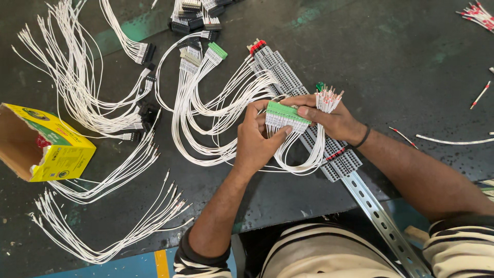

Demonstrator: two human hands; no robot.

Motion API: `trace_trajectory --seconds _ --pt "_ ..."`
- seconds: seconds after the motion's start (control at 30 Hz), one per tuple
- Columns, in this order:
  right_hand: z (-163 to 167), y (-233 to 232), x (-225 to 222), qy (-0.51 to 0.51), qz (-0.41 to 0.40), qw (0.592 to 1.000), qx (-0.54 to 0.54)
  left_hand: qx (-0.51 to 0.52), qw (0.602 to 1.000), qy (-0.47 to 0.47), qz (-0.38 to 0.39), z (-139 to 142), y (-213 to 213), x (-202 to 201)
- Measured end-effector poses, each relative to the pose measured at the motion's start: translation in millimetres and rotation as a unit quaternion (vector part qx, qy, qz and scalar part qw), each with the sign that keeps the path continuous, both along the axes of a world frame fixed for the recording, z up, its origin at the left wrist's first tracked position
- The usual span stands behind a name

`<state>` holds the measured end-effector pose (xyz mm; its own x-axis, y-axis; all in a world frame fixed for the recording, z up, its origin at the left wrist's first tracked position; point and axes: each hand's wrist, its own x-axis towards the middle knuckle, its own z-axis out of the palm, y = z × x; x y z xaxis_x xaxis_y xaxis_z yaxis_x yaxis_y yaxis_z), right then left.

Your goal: The person inserts stripped white wire ends into terminal blocks mounted on a DIN rail and uses a green-handled screwdriver to tighten the terminal screws, working through groups of wires one at a time. They lift and reposition wire bundles between insertions and continue tightening successive terminals along the rail.

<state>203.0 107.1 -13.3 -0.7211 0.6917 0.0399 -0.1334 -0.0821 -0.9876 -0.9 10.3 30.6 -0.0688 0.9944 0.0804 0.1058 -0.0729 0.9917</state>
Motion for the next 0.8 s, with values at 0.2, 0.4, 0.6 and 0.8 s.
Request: trace_trajectory --seconds 0.2,0.4,0.6,0.8 --pt "2.1 -0.5 -1.2 0.009 0.001 1.000 0.011 0.004 1.000 -0.008 -0.002 2.0 -0.6 0.5" --pt "2.6 -1.1 -1.0 -0.024 -0.009 1.000 -0.004 -0.018 1.000 -0.010 0.002 3.4 -1.1 0.8" --pt "2.4 -0.9 -1.0 -0.006 -0.002 1.000 0.012 0.002 1.000 -0.005 -0.002 3.9 -1.1 1.2" --pt "0.2 -0.2 -1.2 0.001 0.000 1.000 -0.002 -0.007 1.000 -0.002 0.006 -1.5 -2.1 3.2"
